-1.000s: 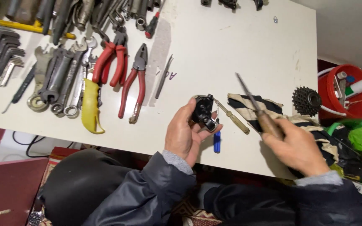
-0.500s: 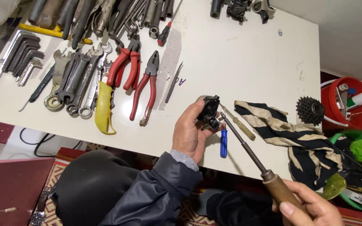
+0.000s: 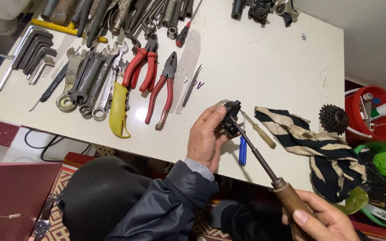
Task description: The person holds a bicycle shifter and uses a screwdriver to tighten a screw on the device. They then use a chisel-like tool to adjust a part inside the shifter before testing the lever mechanism.
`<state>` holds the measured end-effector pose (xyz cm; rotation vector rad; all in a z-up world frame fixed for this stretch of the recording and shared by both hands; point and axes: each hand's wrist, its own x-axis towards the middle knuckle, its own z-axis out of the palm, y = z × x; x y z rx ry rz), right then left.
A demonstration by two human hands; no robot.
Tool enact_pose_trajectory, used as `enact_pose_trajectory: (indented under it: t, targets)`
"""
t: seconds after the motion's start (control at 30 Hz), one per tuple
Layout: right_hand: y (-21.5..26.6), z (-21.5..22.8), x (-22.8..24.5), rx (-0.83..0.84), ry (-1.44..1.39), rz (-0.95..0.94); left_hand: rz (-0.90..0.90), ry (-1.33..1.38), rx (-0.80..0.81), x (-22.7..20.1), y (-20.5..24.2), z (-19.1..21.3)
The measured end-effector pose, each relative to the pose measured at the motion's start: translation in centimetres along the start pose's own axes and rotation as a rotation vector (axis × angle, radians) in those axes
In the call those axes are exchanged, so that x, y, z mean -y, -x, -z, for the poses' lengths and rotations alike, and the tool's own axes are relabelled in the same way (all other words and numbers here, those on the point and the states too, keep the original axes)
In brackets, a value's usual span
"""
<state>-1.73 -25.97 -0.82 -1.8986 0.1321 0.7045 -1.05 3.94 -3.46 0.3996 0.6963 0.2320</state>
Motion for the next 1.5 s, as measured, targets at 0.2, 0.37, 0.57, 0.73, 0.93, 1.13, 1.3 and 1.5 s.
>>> enact_pose_trajectory:
  t: [0.2, 0.37, 0.57, 0.73, 0.93, 1.13, 1.3, 1.5]
  targets:
    - [-0.7, 1.6, -0.2, 0.186, -0.324, -0.130, -0.055, -0.021, 0.034, 0.9, -0.6, 0.5]
    - [-0.5, 1.5, 0.7, 0.268, -0.337, -0.126, -0.065, -0.035, 0.046, 1.2, -0.7, 0.7]
    - [-0.2, 0.7, 0.8, -0.063, 0.021, -0.152, -0.048, -0.053, 0.023, 1.5, -1.0, 0.9]
    - [-0.2, 1.3, 1.2, 0.018, -0.157, -0.216, -0.078, -0.060, 0.073, 1.9, -1.2, 1.3]
    - [1.5, -2.3, 3.6, -0.251, 0.215, -0.143, -0.112, -0.100, 0.097, 1.5, -0.6, 1.0]
    - [1.7, -3.1, 5.1, -0.302, 0.116, -0.266, -0.239, -0.138, 0.182, 2.3, -1.0, 1.6]
    - [0.9, -1.2, 3.7, -0.073, -0.250, -0.355, -0.291, -0.229, 0.180, 3.5, -1.6, 2.0]
    - [3.7, -5.7, 5.7, -0.391, 0.520, 0.029, -0.294, -0.253, 0.141, 3.4, -1.2, 1.7]
